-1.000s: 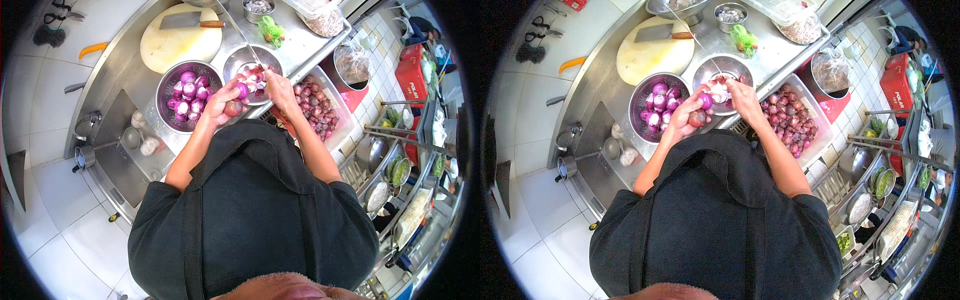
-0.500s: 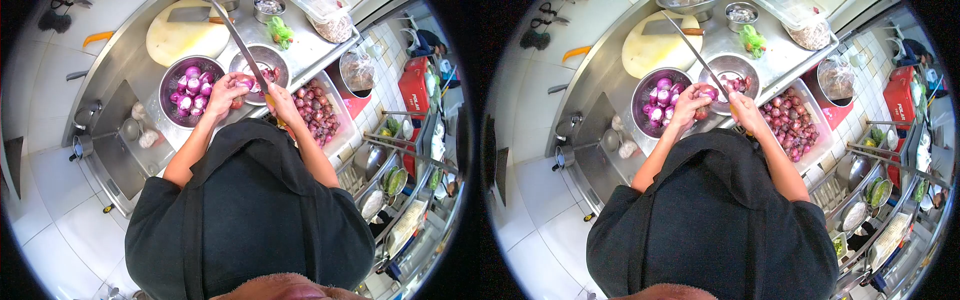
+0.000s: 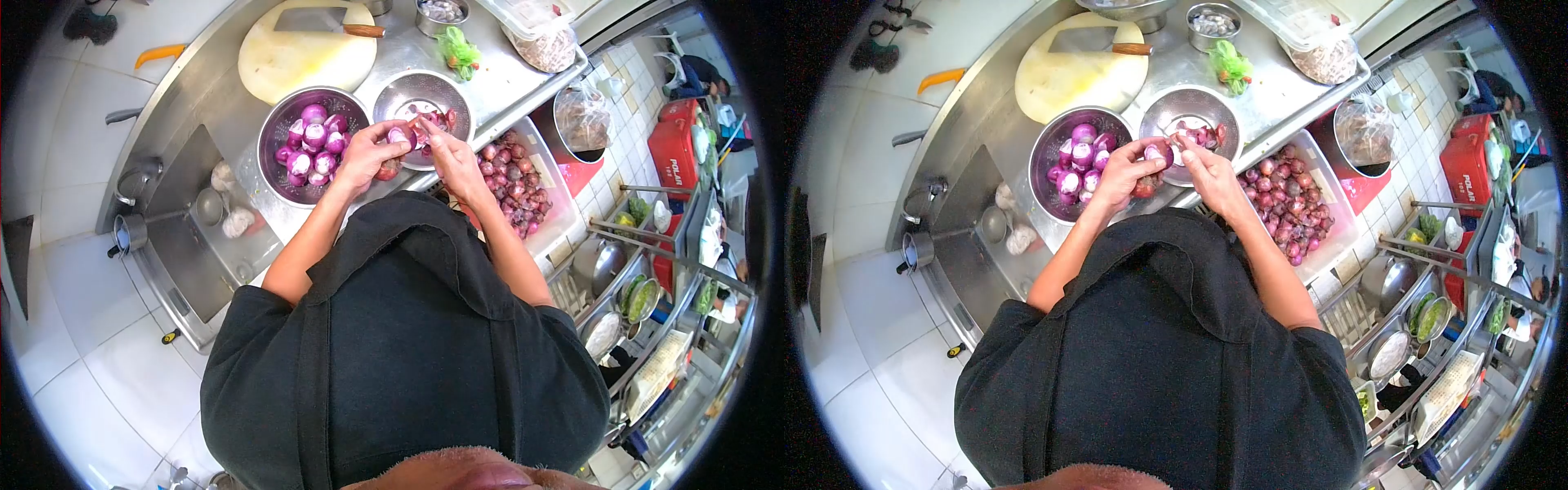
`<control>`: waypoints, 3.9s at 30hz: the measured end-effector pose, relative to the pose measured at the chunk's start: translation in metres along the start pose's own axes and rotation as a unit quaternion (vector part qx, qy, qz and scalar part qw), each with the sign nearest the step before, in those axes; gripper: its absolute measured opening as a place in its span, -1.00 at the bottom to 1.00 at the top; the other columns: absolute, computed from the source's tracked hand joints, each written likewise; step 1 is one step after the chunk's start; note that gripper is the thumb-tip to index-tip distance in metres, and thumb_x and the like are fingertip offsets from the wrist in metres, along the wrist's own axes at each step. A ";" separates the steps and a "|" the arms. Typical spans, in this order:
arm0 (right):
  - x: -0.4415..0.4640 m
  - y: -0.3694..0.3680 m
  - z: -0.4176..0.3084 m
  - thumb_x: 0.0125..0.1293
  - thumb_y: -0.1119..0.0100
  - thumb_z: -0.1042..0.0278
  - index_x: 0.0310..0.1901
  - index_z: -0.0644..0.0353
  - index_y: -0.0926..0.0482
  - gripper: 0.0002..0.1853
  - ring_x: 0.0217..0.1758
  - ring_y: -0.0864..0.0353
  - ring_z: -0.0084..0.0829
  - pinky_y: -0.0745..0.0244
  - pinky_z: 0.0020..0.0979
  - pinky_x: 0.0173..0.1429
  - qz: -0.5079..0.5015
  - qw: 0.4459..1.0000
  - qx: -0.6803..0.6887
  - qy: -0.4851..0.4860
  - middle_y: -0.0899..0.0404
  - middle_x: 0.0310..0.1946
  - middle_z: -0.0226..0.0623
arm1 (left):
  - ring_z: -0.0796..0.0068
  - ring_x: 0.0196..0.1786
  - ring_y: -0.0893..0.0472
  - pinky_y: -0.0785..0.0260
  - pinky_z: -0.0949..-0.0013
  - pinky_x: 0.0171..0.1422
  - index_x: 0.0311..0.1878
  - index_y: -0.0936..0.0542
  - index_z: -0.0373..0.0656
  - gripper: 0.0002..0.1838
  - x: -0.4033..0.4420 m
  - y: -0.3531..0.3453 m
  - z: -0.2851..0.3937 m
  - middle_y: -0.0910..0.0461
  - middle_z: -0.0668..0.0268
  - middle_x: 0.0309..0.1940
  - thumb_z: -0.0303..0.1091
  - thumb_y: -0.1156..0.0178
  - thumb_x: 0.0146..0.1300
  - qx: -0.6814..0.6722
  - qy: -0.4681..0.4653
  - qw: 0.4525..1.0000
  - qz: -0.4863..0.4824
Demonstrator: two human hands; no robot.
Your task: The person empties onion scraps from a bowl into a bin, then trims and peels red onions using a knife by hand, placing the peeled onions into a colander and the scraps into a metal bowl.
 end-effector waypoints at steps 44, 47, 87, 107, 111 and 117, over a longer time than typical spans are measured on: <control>-0.005 0.000 -0.008 0.50 -0.02 -0.12 0.37 0.15 -0.44 -0.40 -0.56 -0.33 -0.65 -0.30 -0.51 -0.42 -0.043 0.979 0.017 -0.199 -0.41 -0.55 -0.52 | 0.46 -0.11 -0.60 -0.48 0.35 0.10 0.14 -0.49 -0.26 -0.67 -0.038 0.093 0.028 -0.61 0.30 -0.18 -0.45 -0.21 0.33 -0.310 -0.004 0.949 0.059; -0.009 -0.007 -0.018 0.51 0.00 -0.13 0.33 0.17 -0.49 -0.41 -0.57 -0.24 -0.69 -0.20 -0.52 -0.46 -0.059 0.981 0.042 -0.178 -0.32 -0.58 -0.57 | 0.45 -0.03 -0.61 -0.48 0.37 0.11 0.24 -0.43 -0.31 -0.45 -0.035 0.074 0.022 -0.60 0.24 -0.13 -0.63 -0.31 0.15 -0.159 -0.046 0.983 0.074; 0.010 -0.024 -0.037 0.49 -0.02 -0.16 -0.28 0.29 -0.64 -0.44 -0.53 -0.52 -0.47 -0.41 -0.37 -0.42 0.055 0.987 0.086 -0.125 -0.57 -0.55 -0.27 | 0.08 0.01 -0.62 -0.49 0.25 0.11 -0.03 -0.60 -0.25 -0.54 -0.005 -0.030 0.003 -0.58 0.04 -0.06 -0.59 -0.42 -0.09 0.344 -0.428 0.807 0.215; 0.009 0.006 -0.036 0.34 0.16 -0.56 -0.47 0.10 -0.38 -0.27 -0.77 -0.17 -0.60 -0.15 -0.49 -0.62 -0.013 0.874 0.365 -0.320 -0.17 -0.75 -0.54 | 0.26 0.10 -0.64 -0.50 0.21 0.22 0.26 -0.45 -0.18 -0.62 0.031 0.002 -0.029 -0.61 0.15 0.07 -0.48 -0.16 0.41 -0.184 -0.001 0.983 -0.017; 0.017 0.018 -0.018 0.35 0.14 -0.55 -0.48 0.07 -0.34 -0.29 -0.76 -0.18 -0.61 -0.15 -0.49 -0.62 -0.008 0.838 0.430 -0.336 -0.17 -0.74 -0.54 | 0.26 0.08 -0.65 -0.56 0.22 0.19 0.25 -0.45 -0.28 -0.59 0.035 0.000 -0.033 -0.60 0.17 0.05 -0.55 -0.21 0.35 -0.206 -0.057 0.976 -0.052; 0.019 0.026 -0.010 0.35 0.15 -0.55 -0.49 0.05 -0.32 -0.30 -0.78 -0.15 -0.61 -0.13 -0.50 -0.64 0.039 0.857 0.377 -0.350 -0.14 -0.77 -0.56 | 0.17 0.21 -0.58 -0.49 0.15 0.31 0.30 -0.41 -0.23 -0.55 0.021 0.006 -0.023 -0.52 0.08 0.18 -0.54 -0.18 0.36 -0.328 -0.014 0.936 -0.125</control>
Point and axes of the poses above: each hand's wrist, its own x-axis towards the middle knuckle, its own y-axis out of the back of the hand, z = x × y, the point moved 1 cm from there along x, towards the middle knuckle
